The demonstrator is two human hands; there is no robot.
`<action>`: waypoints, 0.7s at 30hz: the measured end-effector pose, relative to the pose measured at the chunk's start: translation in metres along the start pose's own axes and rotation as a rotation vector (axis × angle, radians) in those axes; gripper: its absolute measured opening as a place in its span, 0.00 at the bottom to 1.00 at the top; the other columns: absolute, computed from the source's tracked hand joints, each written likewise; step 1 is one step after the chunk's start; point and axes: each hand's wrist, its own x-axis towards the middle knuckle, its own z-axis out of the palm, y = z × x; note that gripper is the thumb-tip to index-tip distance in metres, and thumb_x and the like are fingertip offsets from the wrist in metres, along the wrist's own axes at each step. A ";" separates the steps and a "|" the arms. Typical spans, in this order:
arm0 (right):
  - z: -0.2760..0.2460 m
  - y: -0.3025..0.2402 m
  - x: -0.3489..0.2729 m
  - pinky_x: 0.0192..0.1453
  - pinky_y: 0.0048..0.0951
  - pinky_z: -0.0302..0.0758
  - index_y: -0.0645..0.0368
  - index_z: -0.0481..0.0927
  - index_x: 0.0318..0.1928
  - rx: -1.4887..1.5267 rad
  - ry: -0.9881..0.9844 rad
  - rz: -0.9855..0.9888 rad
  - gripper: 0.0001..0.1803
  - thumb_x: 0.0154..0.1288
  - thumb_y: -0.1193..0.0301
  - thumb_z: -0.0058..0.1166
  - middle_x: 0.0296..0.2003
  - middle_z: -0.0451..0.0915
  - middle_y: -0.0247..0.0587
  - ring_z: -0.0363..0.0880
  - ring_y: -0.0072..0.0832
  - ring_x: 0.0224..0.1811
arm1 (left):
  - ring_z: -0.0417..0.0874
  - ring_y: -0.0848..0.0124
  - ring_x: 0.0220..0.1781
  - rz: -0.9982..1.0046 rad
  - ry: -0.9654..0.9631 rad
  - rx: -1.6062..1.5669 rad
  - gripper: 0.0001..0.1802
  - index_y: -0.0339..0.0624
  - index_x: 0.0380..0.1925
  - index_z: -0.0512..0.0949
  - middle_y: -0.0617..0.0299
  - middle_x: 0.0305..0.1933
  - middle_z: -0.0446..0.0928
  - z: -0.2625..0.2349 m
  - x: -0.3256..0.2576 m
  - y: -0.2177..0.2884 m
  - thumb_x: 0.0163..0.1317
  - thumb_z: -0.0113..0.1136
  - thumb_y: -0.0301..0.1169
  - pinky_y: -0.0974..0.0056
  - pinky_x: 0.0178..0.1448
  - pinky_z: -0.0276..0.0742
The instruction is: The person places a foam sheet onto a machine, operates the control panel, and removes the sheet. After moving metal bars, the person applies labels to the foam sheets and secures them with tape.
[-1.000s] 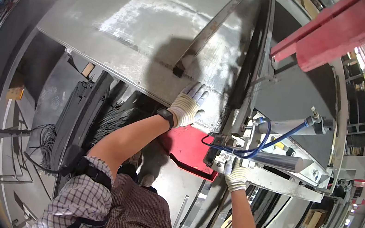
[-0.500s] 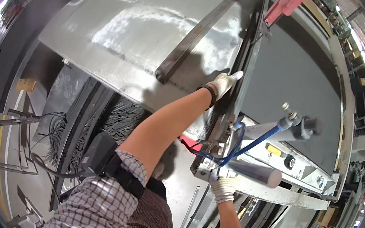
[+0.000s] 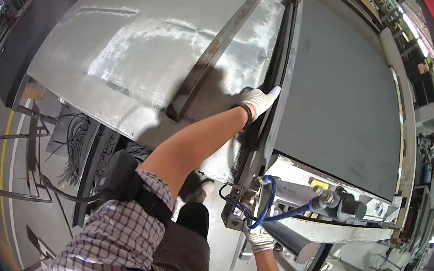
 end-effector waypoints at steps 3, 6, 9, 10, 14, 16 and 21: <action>-0.006 -0.003 0.013 0.72 0.58 0.52 0.49 0.71 0.63 0.000 -0.048 0.003 0.34 0.59 0.46 0.45 0.62 0.69 0.53 0.62 0.51 0.67 | 0.66 0.51 0.72 0.020 -0.174 -0.142 0.52 0.35 0.64 0.70 0.45 0.67 0.71 0.004 0.022 -0.009 0.60 0.41 0.73 0.54 0.74 0.59; -0.017 -0.028 0.035 0.73 0.58 0.50 0.47 0.70 0.64 0.029 -0.032 -0.107 0.37 0.57 0.43 0.46 0.64 0.67 0.53 0.59 0.51 0.69 | 0.51 0.53 0.79 0.135 -0.330 -1.068 0.57 0.40 0.72 0.58 0.49 0.76 0.58 -0.022 0.094 -0.088 0.54 0.53 0.73 0.48 0.78 0.50; -0.006 0.015 -0.008 0.74 0.58 0.49 0.45 0.70 0.65 -0.019 -0.107 0.122 0.39 0.56 0.40 0.47 0.67 0.64 0.53 0.56 0.51 0.71 | 0.54 0.50 0.78 -0.149 -0.572 -0.512 0.60 0.40 0.71 0.60 0.47 0.74 0.60 0.006 -0.005 0.021 0.49 0.60 0.73 0.50 0.78 0.49; 0.001 0.009 0.001 0.74 0.58 0.48 0.45 0.70 0.66 -0.007 -0.091 0.072 0.40 0.55 0.40 0.48 0.68 0.63 0.52 0.56 0.51 0.72 | 0.57 0.51 0.77 -0.038 -0.502 -0.427 0.61 0.35 0.70 0.61 0.43 0.73 0.62 -0.034 -0.031 0.021 0.47 0.66 0.69 0.51 0.77 0.51; 0.018 0.011 0.001 0.76 0.58 0.46 0.42 0.69 0.67 -0.129 -0.087 0.061 0.43 0.53 0.36 0.49 0.71 0.60 0.52 0.52 0.51 0.75 | 0.67 0.57 0.68 0.240 -0.272 -0.616 0.47 0.32 0.61 0.69 0.46 0.64 0.71 -0.039 -0.052 -0.006 0.48 0.76 0.51 0.54 0.72 0.59; 0.027 0.008 -0.005 0.74 0.57 0.52 0.53 0.76 0.61 -0.121 -0.163 0.214 0.38 0.58 0.42 0.48 0.62 0.72 0.55 0.64 0.56 0.67 | 0.77 0.65 0.55 0.377 -0.385 -0.860 0.31 0.38 0.55 0.73 0.58 0.53 0.78 -0.025 -0.057 -0.051 0.54 0.74 0.37 0.59 0.61 0.72; 0.015 -0.004 -0.009 0.63 0.54 0.66 0.62 0.85 0.36 -0.141 0.370 0.081 0.27 0.61 0.49 0.48 0.30 0.82 0.58 0.78 0.52 0.46 | 0.81 0.70 0.45 0.568 -0.736 -0.478 0.26 0.40 0.52 0.73 0.57 0.43 0.80 -0.069 -0.229 -0.178 0.53 0.69 0.32 0.63 0.47 0.78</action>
